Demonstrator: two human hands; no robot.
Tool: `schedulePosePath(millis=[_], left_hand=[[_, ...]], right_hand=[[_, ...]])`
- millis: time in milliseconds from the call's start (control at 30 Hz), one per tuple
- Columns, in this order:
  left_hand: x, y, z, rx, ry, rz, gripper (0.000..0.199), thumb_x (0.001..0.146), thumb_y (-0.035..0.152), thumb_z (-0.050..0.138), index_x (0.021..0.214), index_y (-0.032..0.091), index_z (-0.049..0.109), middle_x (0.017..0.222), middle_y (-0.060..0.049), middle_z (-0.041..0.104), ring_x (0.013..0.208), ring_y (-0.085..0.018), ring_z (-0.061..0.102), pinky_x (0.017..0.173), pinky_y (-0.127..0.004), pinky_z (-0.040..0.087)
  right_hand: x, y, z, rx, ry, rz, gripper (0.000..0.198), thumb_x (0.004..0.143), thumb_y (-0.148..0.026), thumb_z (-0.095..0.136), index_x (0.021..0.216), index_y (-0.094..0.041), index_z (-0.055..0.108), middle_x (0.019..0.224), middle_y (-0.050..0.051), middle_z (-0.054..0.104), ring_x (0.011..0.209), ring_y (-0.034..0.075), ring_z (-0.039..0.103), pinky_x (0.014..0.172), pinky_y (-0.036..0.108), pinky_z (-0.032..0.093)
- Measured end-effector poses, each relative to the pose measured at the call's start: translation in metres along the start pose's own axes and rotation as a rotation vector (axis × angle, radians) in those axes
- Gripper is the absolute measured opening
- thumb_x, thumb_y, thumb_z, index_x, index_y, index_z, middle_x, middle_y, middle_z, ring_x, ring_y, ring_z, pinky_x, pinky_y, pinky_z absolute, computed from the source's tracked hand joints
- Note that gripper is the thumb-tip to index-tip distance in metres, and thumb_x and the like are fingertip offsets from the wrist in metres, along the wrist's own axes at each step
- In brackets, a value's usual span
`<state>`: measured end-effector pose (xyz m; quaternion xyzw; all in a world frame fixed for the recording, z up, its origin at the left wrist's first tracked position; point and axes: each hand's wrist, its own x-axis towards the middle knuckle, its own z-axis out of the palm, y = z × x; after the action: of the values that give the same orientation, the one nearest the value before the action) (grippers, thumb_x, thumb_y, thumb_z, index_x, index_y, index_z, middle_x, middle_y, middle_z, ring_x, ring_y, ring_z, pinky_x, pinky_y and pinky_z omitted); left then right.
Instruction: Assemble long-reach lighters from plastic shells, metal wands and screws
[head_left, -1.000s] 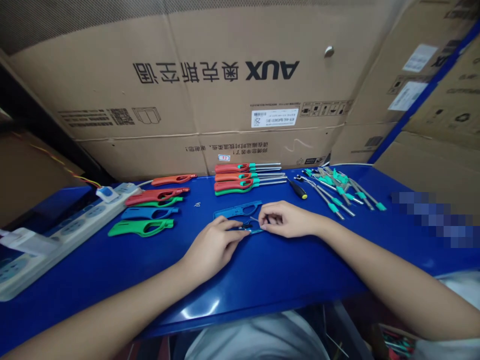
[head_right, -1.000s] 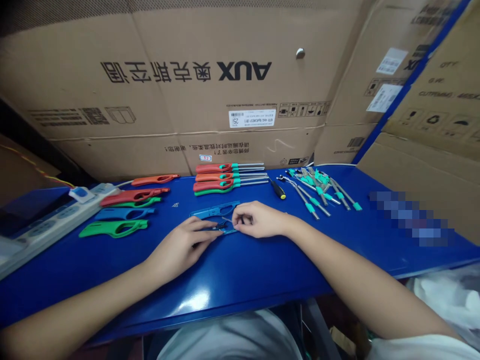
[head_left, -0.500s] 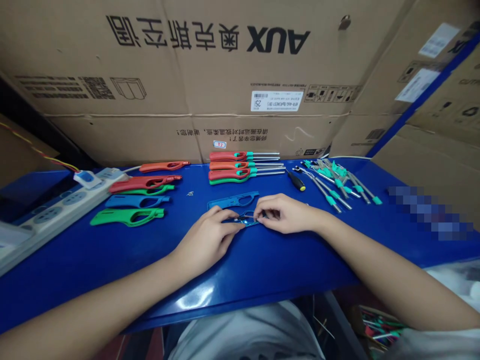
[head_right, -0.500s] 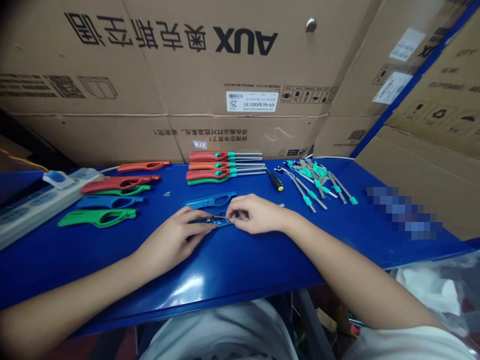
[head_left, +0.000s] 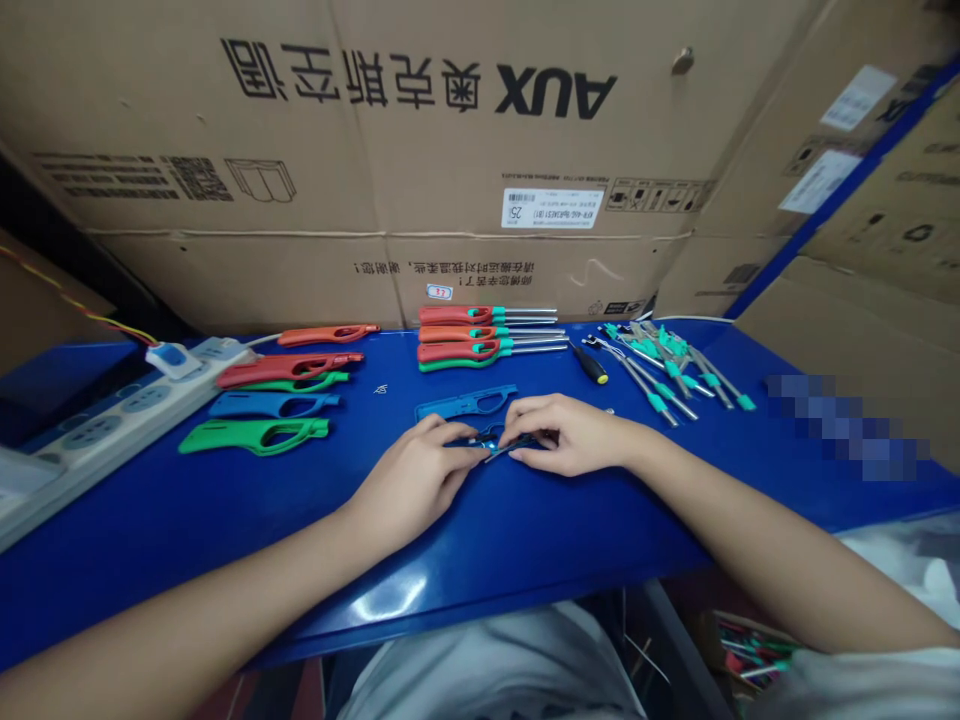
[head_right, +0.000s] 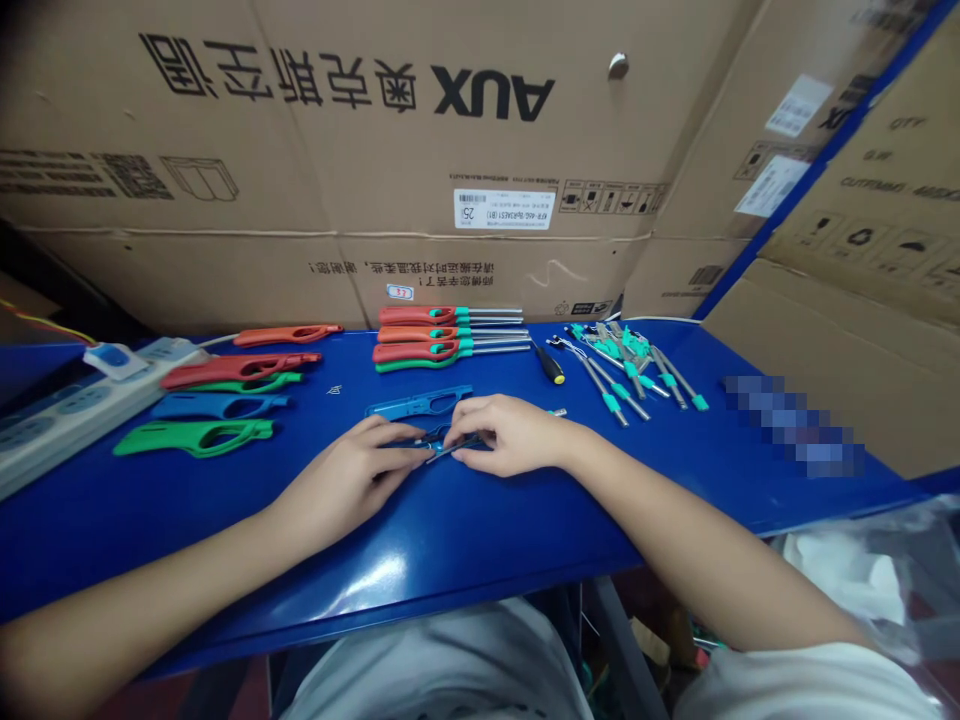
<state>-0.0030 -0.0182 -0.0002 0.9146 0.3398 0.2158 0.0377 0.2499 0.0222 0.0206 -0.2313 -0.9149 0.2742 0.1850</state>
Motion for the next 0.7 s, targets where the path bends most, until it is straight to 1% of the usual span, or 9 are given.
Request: schedulePosePath(millis=[167,233,367,433,500,567,600,633,700], left_hand=[[0.0,-0.004,-0.002,0.034,-0.009,0.037,0.028,0.096,0.016,0.057,0.114,0.025,0.076,0.116,-0.008,0.074,0.098,-0.026,0.066,0.085,-0.042,0.058],[0.0,-0.005,-0.003,0.06,-0.022,0.061,0.03,0.097,0.017,0.054,0.118,0.026,0.075,0.12,-0.008,0.073,0.1,-0.027,0.067,0.086,-0.043,0.059],[0.001,-0.006,-0.007,0.151,-0.058,0.097,0.033,0.097,0.017,0.052,0.121,0.025,0.073,0.126,-0.007,0.071,0.104,-0.027,0.068,0.087,-0.043,0.06],[0.001,-0.006,-0.009,0.213,-0.083,0.121,0.033,0.097,0.016,0.052,0.122,0.024,0.073,0.128,-0.007,0.071,0.106,-0.028,0.068,0.088,-0.043,0.06],[0.001,-0.005,-0.01,0.264,-0.106,0.152,0.035,0.096,0.015,0.053,0.125,0.022,0.071,0.13,-0.008,0.07,0.108,-0.03,0.068,0.088,-0.044,0.061],[0.0,-0.005,-0.011,0.289,-0.121,0.178,0.038,0.095,0.013,0.052,0.129,0.02,0.069,0.131,-0.01,0.069,0.109,-0.03,0.069,0.089,-0.044,0.061],[0.0,-0.006,-0.011,0.292,-0.123,0.189,0.04,0.094,0.012,0.052,0.129,0.019,0.068,0.132,-0.01,0.068,0.11,-0.03,0.069,0.09,-0.044,0.061],[0.0,-0.006,-0.011,0.291,-0.124,0.198,0.04,0.094,0.011,0.051,0.13,0.019,0.068,0.133,-0.01,0.068,0.111,-0.03,0.069,0.09,-0.044,0.061],[0.0,-0.007,-0.011,0.287,-0.126,0.204,0.042,0.094,0.011,0.05,0.131,0.019,0.068,0.133,-0.01,0.068,0.112,-0.029,0.068,0.092,-0.043,0.06]], right_hand=[[0.002,-0.002,0.005,-0.027,0.044,-0.024,0.018,0.091,-0.02,0.062,0.102,-0.016,0.075,0.097,0.006,0.068,0.077,0.012,0.061,0.072,0.024,0.049],[0.004,-0.001,0.007,0.01,0.086,-0.042,0.014,0.091,-0.02,0.062,0.098,-0.017,0.074,0.097,0.006,0.067,0.076,0.012,0.061,0.071,0.024,0.049],[0.003,0.01,-0.005,-0.024,0.338,0.005,0.012,0.087,-0.028,0.068,0.081,-0.017,0.065,0.088,0.003,0.062,0.056,0.007,0.046,0.057,0.023,0.044],[-0.003,0.021,-0.024,-0.191,0.497,0.09,0.01,0.085,-0.022,0.064,0.077,-0.019,0.061,0.085,0.002,0.062,0.061,0.01,0.051,0.061,0.025,0.045],[-0.015,0.036,-0.048,-0.391,0.608,0.236,0.007,0.081,-0.015,0.061,0.086,-0.019,0.062,0.1,0.006,0.065,0.071,0.015,0.058,0.07,0.03,0.048],[-0.032,0.054,-0.072,-0.595,0.741,0.477,0.036,0.076,-0.011,0.06,0.112,-0.016,0.061,0.116,0.014,0.062,0.091,0.023,0.061,0.086,0.039,0.049],[-0.042,0.063,-0.082,-0.665,0.782,0.619,0.04,0.076,-0.01,0.059,0.116,-0.014,0.06,0.118,0.017,0.061,0.101,0.028,0.06,0.093,0.043,0.048],[-0.052,0.073,-0.091,-0.699,0.807,0.772,0.037,0.078,-0.011,0.058,0.115,-0.013,0.062,0.117,0.018,0.06,0.106,0.031,0.058,0.095,0.045,0.047],[-0.07,0.091,-0.102,-0.742,0.755,1.036,0.026,0.083,-0.019,0.057,0.107,-0.016,0.067,0.119,0.018,0.057,0.114,0.036,0.054,0.094,0.051,0.046]])
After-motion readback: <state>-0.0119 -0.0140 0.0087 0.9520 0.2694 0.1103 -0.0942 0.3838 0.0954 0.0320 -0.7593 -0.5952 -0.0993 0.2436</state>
